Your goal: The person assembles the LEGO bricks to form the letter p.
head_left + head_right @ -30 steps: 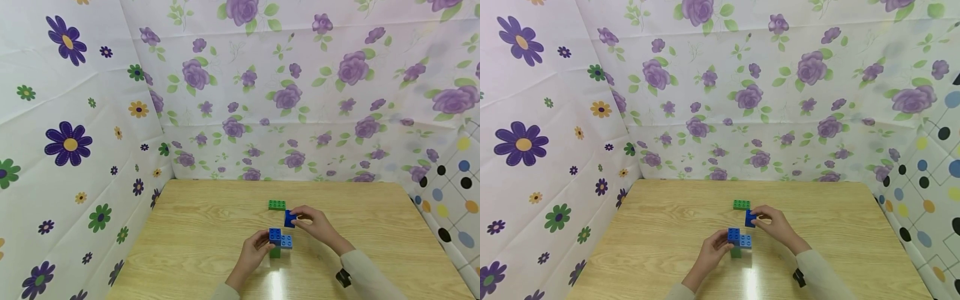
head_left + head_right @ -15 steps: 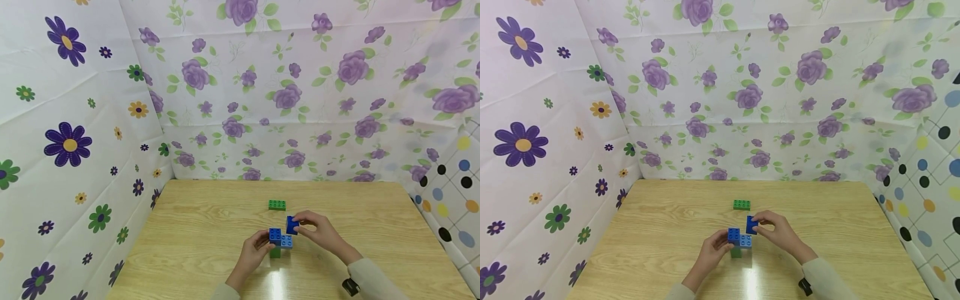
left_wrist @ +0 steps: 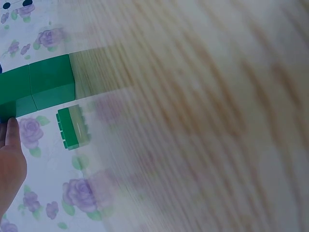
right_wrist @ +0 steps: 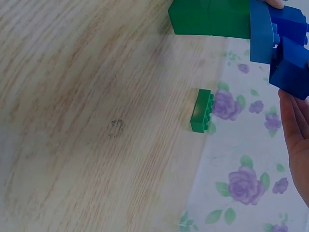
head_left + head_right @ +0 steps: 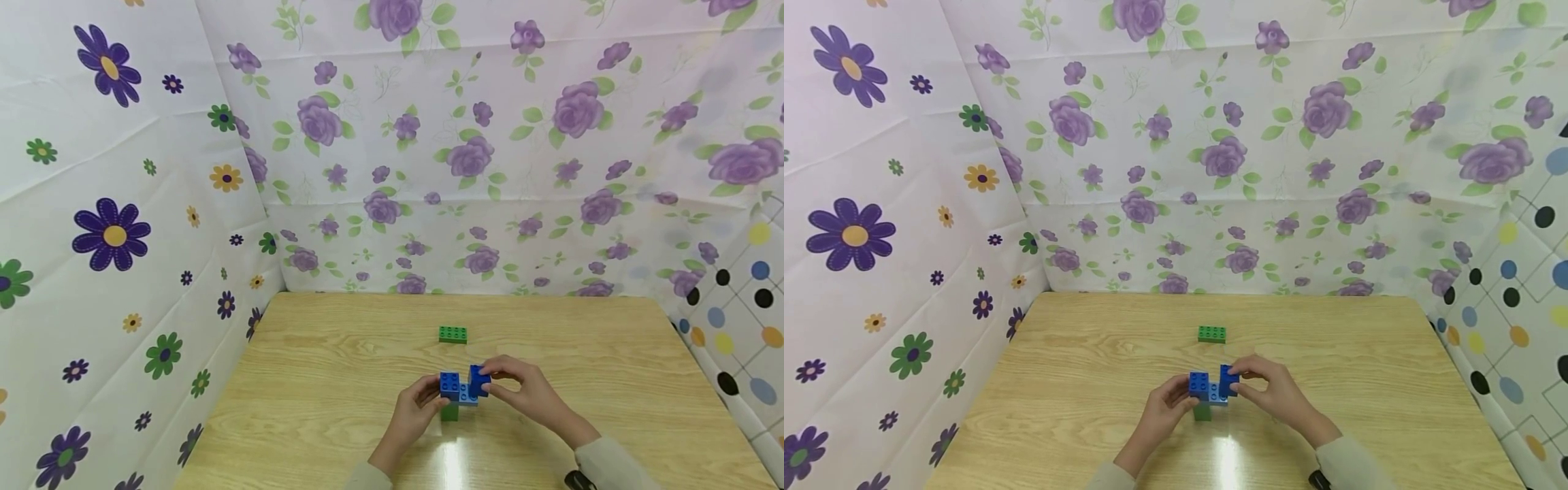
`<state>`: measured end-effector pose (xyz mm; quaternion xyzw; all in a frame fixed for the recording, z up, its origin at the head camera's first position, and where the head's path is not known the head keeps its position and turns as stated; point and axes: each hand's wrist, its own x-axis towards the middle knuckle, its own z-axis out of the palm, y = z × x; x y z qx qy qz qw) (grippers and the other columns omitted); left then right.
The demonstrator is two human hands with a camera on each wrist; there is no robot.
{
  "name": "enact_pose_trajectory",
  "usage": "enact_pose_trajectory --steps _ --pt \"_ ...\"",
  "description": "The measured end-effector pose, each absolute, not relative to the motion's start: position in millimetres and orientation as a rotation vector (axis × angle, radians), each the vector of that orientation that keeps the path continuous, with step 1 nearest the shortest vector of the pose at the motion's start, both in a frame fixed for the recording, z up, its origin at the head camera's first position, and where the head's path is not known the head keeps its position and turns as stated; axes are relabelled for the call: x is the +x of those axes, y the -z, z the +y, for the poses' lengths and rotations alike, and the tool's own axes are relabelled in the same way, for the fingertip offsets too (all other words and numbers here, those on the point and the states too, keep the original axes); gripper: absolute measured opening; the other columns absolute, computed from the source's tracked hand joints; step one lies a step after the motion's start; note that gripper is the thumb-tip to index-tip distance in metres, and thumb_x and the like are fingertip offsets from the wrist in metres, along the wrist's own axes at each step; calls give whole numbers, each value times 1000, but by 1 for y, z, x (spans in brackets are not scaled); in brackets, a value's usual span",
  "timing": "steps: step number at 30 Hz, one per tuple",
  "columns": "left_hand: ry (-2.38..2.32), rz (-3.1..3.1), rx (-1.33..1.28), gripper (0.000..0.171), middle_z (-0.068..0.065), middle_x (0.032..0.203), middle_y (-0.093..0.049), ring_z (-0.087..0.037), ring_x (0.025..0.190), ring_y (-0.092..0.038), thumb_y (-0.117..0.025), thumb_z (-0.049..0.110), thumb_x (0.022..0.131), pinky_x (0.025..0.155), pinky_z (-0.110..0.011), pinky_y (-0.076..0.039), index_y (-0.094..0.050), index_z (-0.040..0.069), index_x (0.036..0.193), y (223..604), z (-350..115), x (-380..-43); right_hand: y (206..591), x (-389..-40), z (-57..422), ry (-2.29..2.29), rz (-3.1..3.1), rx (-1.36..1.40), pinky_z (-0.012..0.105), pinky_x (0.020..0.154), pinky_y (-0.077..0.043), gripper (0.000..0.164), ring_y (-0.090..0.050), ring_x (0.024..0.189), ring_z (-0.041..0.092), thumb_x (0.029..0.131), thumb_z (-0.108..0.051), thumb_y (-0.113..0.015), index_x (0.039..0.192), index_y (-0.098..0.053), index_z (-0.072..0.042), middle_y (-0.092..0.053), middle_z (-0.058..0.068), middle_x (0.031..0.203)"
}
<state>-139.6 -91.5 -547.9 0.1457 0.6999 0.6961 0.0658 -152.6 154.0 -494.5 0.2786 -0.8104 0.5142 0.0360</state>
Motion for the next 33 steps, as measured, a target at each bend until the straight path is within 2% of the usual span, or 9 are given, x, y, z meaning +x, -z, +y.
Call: enact_pose_trajectory --steps 8,15,21,26,33 --pt "-2102 2099 432 38 -21 124 -58 -35 119 -56 -66 2 89 97 -25 -49 -56 -4 125 547 -92 -139 496 -150 154 -1581 -2483 835 26 82 -58 25 -64 99 13 84 -3 -73 108 -69 -7 -65 10 112" --pt "-2111 2118 444 40 -15 124 -60 -25 117 -58 -68 10 89 98 -25 -49 -57 1 126 575 -92 -150 495 -149 154 -1519 -2463 882 26 81 -58 24 -63 100 12 83 -1 -73 106 -70 -7 -66 10 110" --pt "-2112 2121 441 39 -18 125 -59 -29 118 -57 -67 5 89 98 -26 -49 -57 0 126 573 -91 -149 512 -155 157 -1441 -2423 926 29 79 -59 27 -63 101 13 80 1 -75 105 -70 -9 -66 10 110" --pt "-2108 2120 438 39 -20 125 -59 -31 118 -57 -66 1 89 98 -26 -49 -56 -2 126 572 -91 -149 527 -162 161 -1405 -2415 942 32 78 -59 29 -62 102 13 80 -5 -77 106 -70 -17 -66 4 111" --pt "-2102 2131 472 38 -21 123 -59 -29 116 -58 -66 1 89 97 -26 -50 -56 -4 125 573 -92 -150 527 -160 161 -1412 -2442 949 29 78 -59 24 -62 103 9 83 -17 -76 105 -70 -23 -65 -3 112"
